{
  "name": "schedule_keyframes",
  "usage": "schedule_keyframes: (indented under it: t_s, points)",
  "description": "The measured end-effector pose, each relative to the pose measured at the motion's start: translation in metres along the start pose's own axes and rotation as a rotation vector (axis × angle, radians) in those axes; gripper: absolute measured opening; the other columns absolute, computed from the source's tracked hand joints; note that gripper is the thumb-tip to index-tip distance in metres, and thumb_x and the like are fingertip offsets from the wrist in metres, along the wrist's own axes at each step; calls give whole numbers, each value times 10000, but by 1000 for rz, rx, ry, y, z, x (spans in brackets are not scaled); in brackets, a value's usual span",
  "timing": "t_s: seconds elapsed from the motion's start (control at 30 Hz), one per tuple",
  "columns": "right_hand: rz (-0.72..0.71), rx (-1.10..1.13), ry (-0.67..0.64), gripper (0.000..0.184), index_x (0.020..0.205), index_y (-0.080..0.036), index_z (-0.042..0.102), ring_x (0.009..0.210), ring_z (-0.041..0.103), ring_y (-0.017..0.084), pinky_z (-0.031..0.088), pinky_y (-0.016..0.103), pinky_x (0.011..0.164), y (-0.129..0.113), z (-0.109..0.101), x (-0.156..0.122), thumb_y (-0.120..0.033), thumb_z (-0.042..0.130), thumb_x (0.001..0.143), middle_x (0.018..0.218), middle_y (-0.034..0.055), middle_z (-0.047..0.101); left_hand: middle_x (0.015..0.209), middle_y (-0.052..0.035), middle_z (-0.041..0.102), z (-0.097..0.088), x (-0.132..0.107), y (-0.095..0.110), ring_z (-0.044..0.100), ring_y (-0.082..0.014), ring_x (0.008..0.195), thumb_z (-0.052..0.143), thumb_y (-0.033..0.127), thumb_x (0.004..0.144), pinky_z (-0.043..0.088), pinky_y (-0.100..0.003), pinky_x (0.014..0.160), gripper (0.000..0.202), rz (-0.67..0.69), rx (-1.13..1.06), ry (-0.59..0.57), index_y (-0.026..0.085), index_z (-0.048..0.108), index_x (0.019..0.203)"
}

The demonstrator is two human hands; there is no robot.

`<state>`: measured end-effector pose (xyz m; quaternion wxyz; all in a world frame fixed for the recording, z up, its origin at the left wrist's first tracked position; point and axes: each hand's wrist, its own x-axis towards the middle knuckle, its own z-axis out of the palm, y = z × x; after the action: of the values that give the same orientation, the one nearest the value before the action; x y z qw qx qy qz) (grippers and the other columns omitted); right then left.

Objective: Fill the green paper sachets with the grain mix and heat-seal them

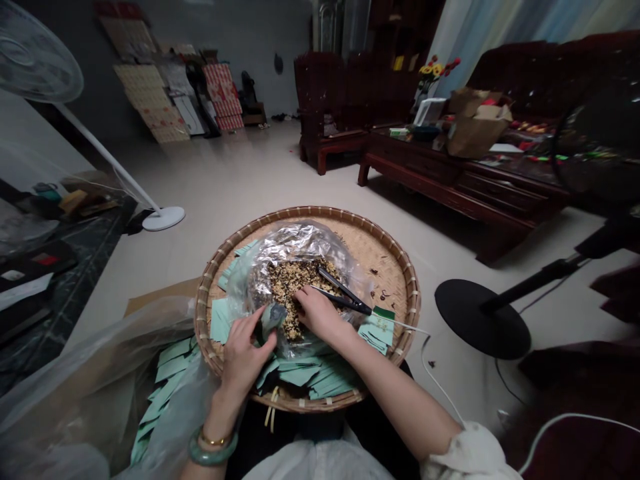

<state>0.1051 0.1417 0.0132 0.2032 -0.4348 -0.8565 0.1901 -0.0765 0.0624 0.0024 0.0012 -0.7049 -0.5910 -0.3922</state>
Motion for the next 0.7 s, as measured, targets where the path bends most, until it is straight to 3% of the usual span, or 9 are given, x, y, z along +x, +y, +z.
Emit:
schedule_keyframes:
  t_s: [0.13, 0.3, 0.43, 0.7]
  points:
    - [-1, 119, 70, 236, 884, -155, 626, 824, 567, 174, 429, 264, 728, 3, -4, 5, -41, 617, 678, 859, 48, 621, 973, -99, 670, 3, 0, 2, 578, -243, 919, 600, 199, 763, 504, -387, 813, 407, 4, -1, -11, 142, 559, 1164]
    - [59, 310, 149, 232, 887, -172, 665, 732, 598, 138, 442, 237, 673, 2, -22, 14, -98, 641, 669, 861, 15, 685, 984, -96, 670, 6, 4, 6, 592, -245, 910, 594, 202, 762, 512, -375, 784, 420, -30, 21, -20, 163, 552, 1178]
    - [63, 376, 89, 226, 897, -185, 680, 716, 612, 128, 449, 231, 659, -1, -39, 21, -130, 636, 683, 880, -1, 703, 981, -94, 675, 8, 8, 11, 599, -248, 896, 596, 208, 758, 511, -359, 753, 410, -50, 68, -24, 163, 565, 1165]
    - [-108, 273, -63, 280, 974, -191, 671, 849, 635, 154, 463, 254, 737, -12, -62, 24, -106, 654, 708, 960, 21, 698, 968, -100, 677, 11, 11, 15, 599, -254, 884, 597, 226, 756, 498, -358, 748, 416, -59, 103, -16, 143, 574, 1162]
